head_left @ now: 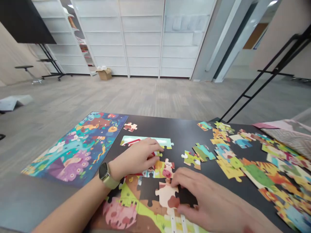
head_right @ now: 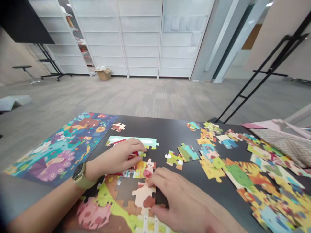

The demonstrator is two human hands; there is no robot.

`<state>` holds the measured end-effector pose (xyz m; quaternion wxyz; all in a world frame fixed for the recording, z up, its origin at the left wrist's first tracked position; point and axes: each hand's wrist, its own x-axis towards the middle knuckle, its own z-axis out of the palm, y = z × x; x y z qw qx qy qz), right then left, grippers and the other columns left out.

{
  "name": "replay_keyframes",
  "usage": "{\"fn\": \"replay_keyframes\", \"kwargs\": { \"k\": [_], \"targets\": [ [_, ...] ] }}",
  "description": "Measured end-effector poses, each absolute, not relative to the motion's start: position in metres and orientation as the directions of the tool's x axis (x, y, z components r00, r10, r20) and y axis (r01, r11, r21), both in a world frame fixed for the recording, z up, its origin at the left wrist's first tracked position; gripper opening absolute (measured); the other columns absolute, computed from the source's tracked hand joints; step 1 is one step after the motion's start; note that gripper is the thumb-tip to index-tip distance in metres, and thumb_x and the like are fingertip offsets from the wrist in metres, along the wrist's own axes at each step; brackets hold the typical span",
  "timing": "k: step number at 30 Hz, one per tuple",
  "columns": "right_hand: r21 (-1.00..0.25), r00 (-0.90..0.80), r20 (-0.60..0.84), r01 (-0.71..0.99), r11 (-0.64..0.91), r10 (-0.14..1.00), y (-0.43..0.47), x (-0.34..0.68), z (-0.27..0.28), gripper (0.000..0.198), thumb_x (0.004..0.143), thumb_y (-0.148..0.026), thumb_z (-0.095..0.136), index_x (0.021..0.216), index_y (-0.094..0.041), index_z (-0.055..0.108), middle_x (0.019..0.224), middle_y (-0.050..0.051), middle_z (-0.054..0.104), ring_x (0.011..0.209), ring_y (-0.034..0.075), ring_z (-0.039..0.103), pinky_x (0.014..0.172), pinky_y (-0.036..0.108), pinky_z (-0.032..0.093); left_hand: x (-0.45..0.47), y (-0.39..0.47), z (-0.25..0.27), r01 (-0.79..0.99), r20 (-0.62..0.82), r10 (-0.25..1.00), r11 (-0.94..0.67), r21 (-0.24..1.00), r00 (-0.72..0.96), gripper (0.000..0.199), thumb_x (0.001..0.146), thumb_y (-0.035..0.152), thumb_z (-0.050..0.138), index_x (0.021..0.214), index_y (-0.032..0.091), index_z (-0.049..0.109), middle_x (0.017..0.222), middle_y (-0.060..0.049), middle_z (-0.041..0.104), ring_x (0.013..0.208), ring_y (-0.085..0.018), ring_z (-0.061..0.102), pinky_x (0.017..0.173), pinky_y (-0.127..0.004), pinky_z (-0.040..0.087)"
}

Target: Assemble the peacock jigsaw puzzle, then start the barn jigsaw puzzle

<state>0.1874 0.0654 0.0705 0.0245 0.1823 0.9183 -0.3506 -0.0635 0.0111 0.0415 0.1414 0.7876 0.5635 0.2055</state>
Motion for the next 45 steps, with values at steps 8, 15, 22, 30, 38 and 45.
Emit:
{"fn": "replay_keyframes", "kwargs": {
  "k": [8, 15, 22, 30, 38, 45],
  "targets": [
    [-0.522, -0.915, -0.173, 0.398, 0.754, 0.364, 0.093, 0.214, 0.082, 0.032, 0.08, -0.015, 0.062, 0.11, -0.026, 0.062, 0.105, 0.002, 0.066, 0.094, 0.018, 0.063, 0.085, 0.029, 0.049, -0.063, 0.011, 0.04, 0.824, 0.161, 0.948, -0.319, 0.468, 0.275, 0.025, 0.095, 0.019, 0.056, 0.118, 0.023, 0.064, 0.118, -0.006, 0.065, 0.112, -0.024, 0.059, 0.096, -0.038, 0.049],
    [-0.597, -0.925, -0.2, 0.378, 0.708, 0.324, 0.093, 0.221, 0.072, 0.029, 0.079, -0.01, 0.061, 0.101, -0.027, 0.068, 0.1, 0.0, 0.063, 0.087, 0.015, 0.064, 0.079, 0.025, 0.05, -0.063, 0.011, 0.038, 0.825, 0.146, 0.954, -0.299, 0.479, 0.261, 0.026, 0.095, 0.018, 0.054, 0.119, 0.024, 0.064, 0.117, -0.005, 0.064, 0.11, -0.023, 0.06, 0.095, -0.037, 0.049],
    [-0.646, -0.928, -0.205, 0.367, 0.669, 0.31, 0.096, 0.225, 0.071, 0.022, 0.08, -0.013, 0.065, 0.095, -0.027, 0.072, 0.101, 0.001, 0.063, 0.083, 0.014, 0.065, 0.077, 0.025, 0.051, -0.063, 0.013, 0.037, 0.832, 0.131, 0.953, -0.303, 0.464, 0.274, 0.027, 0.097, 0.02, 0.051, 0.122, 0.024, 0.063, 0.121, -0.006, 0.063, 0.113, -0.023, 0.059, 0.097, -0.037, 0.049],
    [-0.641, -0.925, -0.214, 0.376, 0.669, 0.315, 0.097, 0.225, 0.071, 0.032, 0.08, -0.011, 0.064, 0.107, -0.028, 0.069, 0.103, 0.001, 0.063, 0.089, 0.016, 0.064, 0.08, 0.026, 0.05, -0.064, 0.014, 0.036, 0.847, 0.113, 0.956, -0.292, 0.444, 0.27, 0.026, 0.098, 0.024, 0.049, 0.12, 0.025, 0.064, 0.123, -0.007, 0.062, 0.112, -0.023, 0.06, 0.095, -0.037, 0.05],
    [-0.664, -0.926, -0.182, 0.365, 0.652, 0.332, 0.101, 0.225, 0.069, 0.038, 0.095, -0.023, 0.056, 0.132, -0.029, 0.061, 0.103, 0.004, 0.067, 0.093, 0.019, 0.064, 0.085, 0.03, 0.049, -0.063, 0.012, 0.039, 0.841, 0.103, 0.957, -0.288, 0.457, 0.272, 0.025, 0.099, 0.024, 0.049, 0.119, 0.025, 0.064, 0.123, -0.007, 0.062, 0.112, -0.024, 0.059, 0.095, -0.038, 0.05],
    [-0.73, -0.856, -0.174, 0.444, 0.52, 0.487, 0.106, 0.22, 0.066, 0.02, 0.095, -0.027, 0.051, 0.096, -0.022, 0.071, 0.084, 0.002, 0.068, 0.073, 0.015, 0.058, 0.065, 0.026, 0.044, -0.063, 0.011, 0.037, 0.841, 0.101, 0.956, -0.29, 0.457, 0.275, 0.025, 0.098, 0.022, 0.05, 0.119, 0.025, 0.064, 0.123, -0.007, 0.062, 0.112, -0.024, 0.059, 0.095, -0.038, 0.049]
  ]
}}
